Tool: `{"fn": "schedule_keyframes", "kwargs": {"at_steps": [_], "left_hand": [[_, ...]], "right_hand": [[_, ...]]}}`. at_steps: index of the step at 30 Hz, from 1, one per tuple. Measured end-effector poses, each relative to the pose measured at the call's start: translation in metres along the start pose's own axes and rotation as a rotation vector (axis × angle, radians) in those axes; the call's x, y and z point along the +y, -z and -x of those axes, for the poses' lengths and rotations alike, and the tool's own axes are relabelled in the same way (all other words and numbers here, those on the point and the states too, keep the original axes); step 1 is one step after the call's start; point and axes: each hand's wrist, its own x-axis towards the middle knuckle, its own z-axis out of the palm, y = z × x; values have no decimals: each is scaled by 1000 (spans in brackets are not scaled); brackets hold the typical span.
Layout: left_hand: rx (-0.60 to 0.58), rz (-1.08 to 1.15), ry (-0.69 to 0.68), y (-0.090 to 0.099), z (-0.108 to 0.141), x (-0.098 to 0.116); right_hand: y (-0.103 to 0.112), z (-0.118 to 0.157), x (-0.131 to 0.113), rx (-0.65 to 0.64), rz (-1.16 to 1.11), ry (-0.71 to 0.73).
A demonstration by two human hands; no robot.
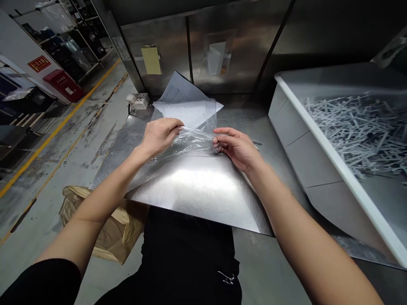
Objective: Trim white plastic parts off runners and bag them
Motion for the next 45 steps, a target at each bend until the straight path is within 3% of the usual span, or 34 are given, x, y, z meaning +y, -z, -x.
{"fn": "schedule_keyframes", "kwargs": {"at_steps": [2,6,9,12,15,20,24,31,36,41,45], "left_hand": [[-11,54,43,1,-1,3],[-20,124,106,3,-5,6],[-22,128,104,2,-6,4],[-2,78,42,-1,-7,4],[26,-3,-112,-5,-13,11],[-80,20,-389,-16,-42,40],[-213,50,-390,-25,-66,47],[-202,29,-285,-29,-67,33],[-172,46,-255,-34,-70,25],[-191,86,-257,-37,-71,24],[-221,90,-273,-42,-71,25]], "right_hand": [[-3,2,3,71,127,93],[-5,15,10,305,623,351],[-6,27,14,309,775,306],[-9,31,15,225,542,187],[-12,29,15,194,203,171],[-10,22,15,106,-89,72],[-6,15,16,50,-213,-16],[-18,4,14,32,-310,-30],[-19,4,24,144,35,135],[-11,16,34,311,746,611],[-18,20,32,387,1008,851]]}}
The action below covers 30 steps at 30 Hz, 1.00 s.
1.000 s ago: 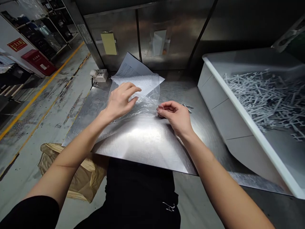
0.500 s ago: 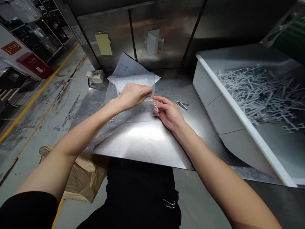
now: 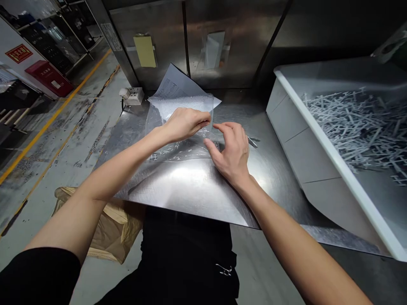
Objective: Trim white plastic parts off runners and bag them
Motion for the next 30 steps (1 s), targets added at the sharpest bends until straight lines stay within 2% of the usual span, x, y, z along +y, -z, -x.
{"fn": "schedule_keyframes", "kwargs": {"at_steps": [4,6,9,11,13,14,18,23,27,30], "left_hand": [[-4,-64,-20,5,-3,-1],[70,-127,-63,11,6,8],[278,-180,-146,13,40,41],[361,-160,-229,2,72,66],[315,-129,-323,-17,100,83],[269,-112,-320,-28,110,87],[161,-31,-113,-61,124,78],[76,54,-44,-65,118,69],[8,86,-7,-65,117,74],[-24,121,16,-67,118,74]], "right_hand": [[-5,-12,2,-77,127,40],[-3,-17,8,-94,115,7],[5,-20,16,-113,36,-29],[11,-18,18,-140,-7,-33],[15,-15,19,-153,-13,-25],[17,-13,20,-148,-3,-18],[19,-11,22,-115,106,60],[16,-20,10,-126,283,257],[6,-43,-9,-253,237,379],[3,-65,-21,-279,160,413]]}}
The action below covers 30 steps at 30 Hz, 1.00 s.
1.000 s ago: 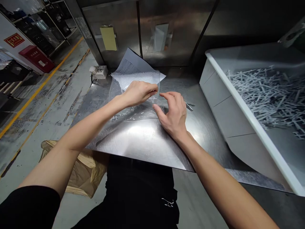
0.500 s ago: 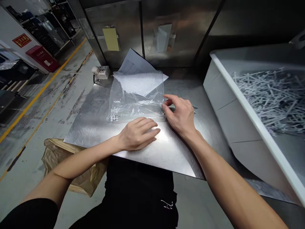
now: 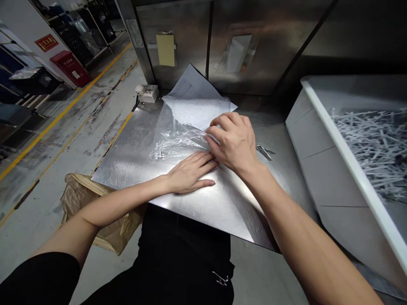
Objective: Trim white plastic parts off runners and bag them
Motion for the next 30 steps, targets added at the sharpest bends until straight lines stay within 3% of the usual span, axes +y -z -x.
{"fn": "schedule_keyframes", "kwargs": {"at_steps": [4,8,11,18,25,30], "left_hand": [[-2,35,0,-1,1,-1],[-12,37,1,-1,1,-1],[6,67,-1,1,1,-2],[193,134,8,13,6,-4],[228,143,7,17,8,-2],[319,87,162,35,5,-9]], "right_hand": [[15,-20,-4,146,-60,-28],[28,-23,-12,251,-47,-81],[29,-16,-15,240,-22,-93],[20,2,-14,175,-17,-121],[24,28,-22,147,-33,-139],[40,54,-26,189,-33,-167]]}}
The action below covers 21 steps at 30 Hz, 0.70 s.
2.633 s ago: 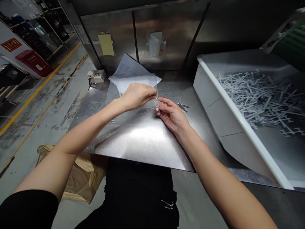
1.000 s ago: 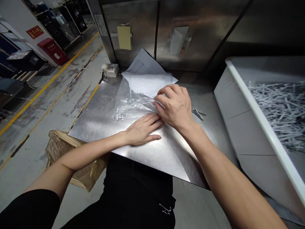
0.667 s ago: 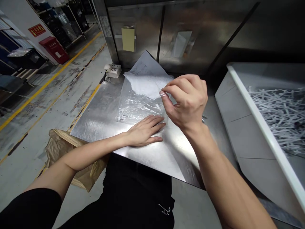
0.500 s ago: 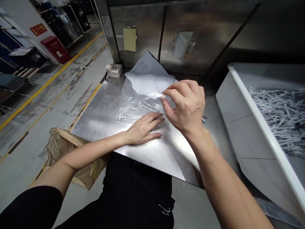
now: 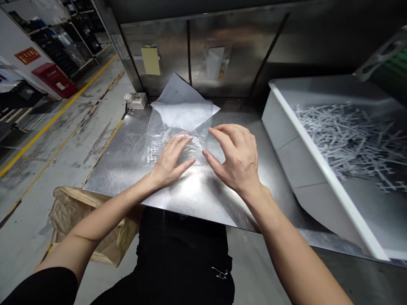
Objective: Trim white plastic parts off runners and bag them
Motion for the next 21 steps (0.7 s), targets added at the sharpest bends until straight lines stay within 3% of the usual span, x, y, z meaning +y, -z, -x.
{"fn": "schedule_keyframes", "kwargs": {"at_steps": [4,7,12,16,21], "left_hand": [[105,-78,-40,17,-15,-1],[130,-123,-88,23,-22,-3],[87,-127,-77,26,-12,-13],[56,-94,13,34,4,-21],[176,-164,14,39,1,-24]], "right_hand": [[13,12,-15,82,-25,5],[6,16,-42,61,-176,55],[-28,9,-75,-208,-394,-5],[-54,-4,-68,-267,-435,-106],[-103,-27,-55,-343,-497,-137]]}}
